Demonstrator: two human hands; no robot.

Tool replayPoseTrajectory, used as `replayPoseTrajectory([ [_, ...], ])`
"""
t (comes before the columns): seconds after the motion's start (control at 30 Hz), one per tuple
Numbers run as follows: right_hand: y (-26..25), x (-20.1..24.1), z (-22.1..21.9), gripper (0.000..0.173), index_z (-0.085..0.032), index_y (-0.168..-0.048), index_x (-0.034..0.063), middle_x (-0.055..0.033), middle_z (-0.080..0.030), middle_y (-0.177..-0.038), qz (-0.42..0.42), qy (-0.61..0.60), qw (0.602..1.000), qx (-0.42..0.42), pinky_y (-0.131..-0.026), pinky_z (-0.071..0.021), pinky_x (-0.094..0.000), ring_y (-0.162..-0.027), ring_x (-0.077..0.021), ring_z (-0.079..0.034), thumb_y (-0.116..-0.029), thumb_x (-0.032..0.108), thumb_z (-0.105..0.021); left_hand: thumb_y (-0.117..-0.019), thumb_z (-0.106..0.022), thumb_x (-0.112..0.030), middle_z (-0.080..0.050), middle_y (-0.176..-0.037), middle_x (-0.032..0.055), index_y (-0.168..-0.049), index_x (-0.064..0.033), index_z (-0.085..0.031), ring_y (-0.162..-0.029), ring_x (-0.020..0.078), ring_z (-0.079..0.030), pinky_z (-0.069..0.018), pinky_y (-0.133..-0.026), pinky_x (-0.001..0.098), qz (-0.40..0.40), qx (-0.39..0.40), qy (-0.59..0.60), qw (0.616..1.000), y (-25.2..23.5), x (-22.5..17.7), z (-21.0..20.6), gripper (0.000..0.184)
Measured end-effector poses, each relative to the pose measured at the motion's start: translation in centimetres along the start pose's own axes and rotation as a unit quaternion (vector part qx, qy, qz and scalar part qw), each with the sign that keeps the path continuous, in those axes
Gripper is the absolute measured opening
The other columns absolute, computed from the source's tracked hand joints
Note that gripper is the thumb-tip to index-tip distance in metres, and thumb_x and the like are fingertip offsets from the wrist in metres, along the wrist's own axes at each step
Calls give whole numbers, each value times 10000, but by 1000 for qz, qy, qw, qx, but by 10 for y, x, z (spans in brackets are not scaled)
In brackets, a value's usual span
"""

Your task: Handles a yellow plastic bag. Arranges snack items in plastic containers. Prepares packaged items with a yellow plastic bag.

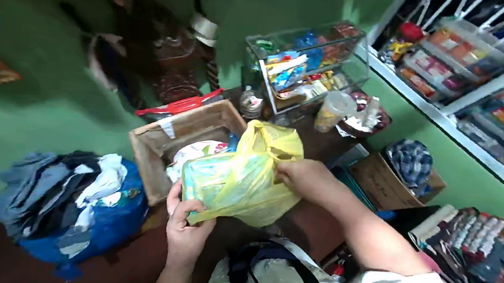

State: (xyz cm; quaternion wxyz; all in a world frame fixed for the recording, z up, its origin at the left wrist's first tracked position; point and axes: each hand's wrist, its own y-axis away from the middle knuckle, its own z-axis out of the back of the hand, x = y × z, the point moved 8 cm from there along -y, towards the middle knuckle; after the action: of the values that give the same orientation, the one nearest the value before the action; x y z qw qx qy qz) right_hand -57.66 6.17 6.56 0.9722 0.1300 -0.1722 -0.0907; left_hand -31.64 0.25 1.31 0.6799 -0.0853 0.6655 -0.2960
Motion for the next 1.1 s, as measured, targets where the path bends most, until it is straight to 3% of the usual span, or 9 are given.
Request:
replayPoseTrajectory([
  [0.1, 24, -51, -9, 332, -648, -1260, 109, -145, -704, -1122, 1, -128, 992, 18, -900, -532, -607, -1036, -334, -685, -1024, 338, -601, -770, -809, -167, -437, -1539, 96, -916, -174, -604, -1465, 235, -382, -412, -1164, 393, -7, 52, -14, 999, -5, -4, -60, 252],
  [0.27, 75, -136, -27, 746, -425, -1515, 35, -171, -508, -1491, -3, -404, 912, -72, -1088, -507, -414, -1308, -217, -571, -858, 124, -766, -771, -831, -236, -456, -1521, 51, -905, -172, -594, -1441, 156, -402, -420, -1148, 335, 16, 125, 12, 992, -12, -13, -143, 280],
  [0.5, 155, -212, -37, 1045, -292, -1554, -1, -200, -389, -1560, -37, -573, 806, -144, -1102, -499, -357, -1367, -197, -511, -658, -69, -825, -760, -817, -121, -497, -1474, 79, -922, -106, -605, -1382, 113, -455, -464, -1094, 299, 71, 247, 82, 963, -4, -35, -261, 268],
  [0.57, 171, -230, -42, 1095, -301, -1547, -4, -210, -338, -1589, -60, -573, 800, -166, -1125, -475, -373, -1408, -217, -462, -598, -63, -845, -755, -826, -143, -480, -1483, 114, -909, -99, -615, -1404, 155, -433, -456, -1104, 318, 73, 262, 80, 959, 0, -39, -289, 265],
  [0.67, 193, -253, -46, 1146, -345, -1581, 72, -208, -198, -1677, -149, -445, 857, -212, -1221, -349, -486, -1538, -316, -260, -602, 149, -935, -740, -831, -177, -472, -1487, 141, -881, -111, -630, -1413, 196, -425, -456, -1099, 338, 70, 293, 56, 952, 2, -46, -325, 254],
  [0.8, 214, -256, -58, 858, -513, -1469, 23, -238, -454, -1547, -201, -308, 916, -159, -1255, -249, -523, -1482, -371, -368, -755, 333, -875, -734, -843, -254, -504, -1471, 95, -866, -157, -649, -1366, 169, -482, -502, -1044, 323, 64, 342, 71, 935, 7, -53, -365, 254],
  [0.9, 216, -273, -77, 833, -517, -1440, 15, -208, -537, -1464, -249, -342, 890, -172, -1171, -409, -468, -1371, -295, -513, -776, 398, -843, -760, -838, -303, -521, -1459, 65, -868, -179, -664, -1356, 154, -495, -515, -1034, 312, 58, 383, 94, 917, 11, -54, -389, 239],
  [1.0, 219, -282, -82, 685, -553, -1378, -64, -201, -644, -1324, -272, -374, 859, -217, -1124, -453, -414, -1266, -244, -601, -844, 280, -808, -801, -803, -298, -500, -1477, 90, -904, -168, -687, -1375, 162, -476, -500, -1054, 313, 63, 429, 100, 895, 11, -51, -402, 203],
  [1.1, 220, -287, -76, 544, -575, -1301, -119, -194, -699, -1196, -276, -391, 830, -288, -1048, -508, -335, -1147, -181, -664, -863, 135, -774, -902, -715, -237, -492, -1518, 108, -1137, -175, -757, -1363, 165, -512, -505, -1070, 322, 92, 461, 81, 879, 5, -46, -404, 247],
])
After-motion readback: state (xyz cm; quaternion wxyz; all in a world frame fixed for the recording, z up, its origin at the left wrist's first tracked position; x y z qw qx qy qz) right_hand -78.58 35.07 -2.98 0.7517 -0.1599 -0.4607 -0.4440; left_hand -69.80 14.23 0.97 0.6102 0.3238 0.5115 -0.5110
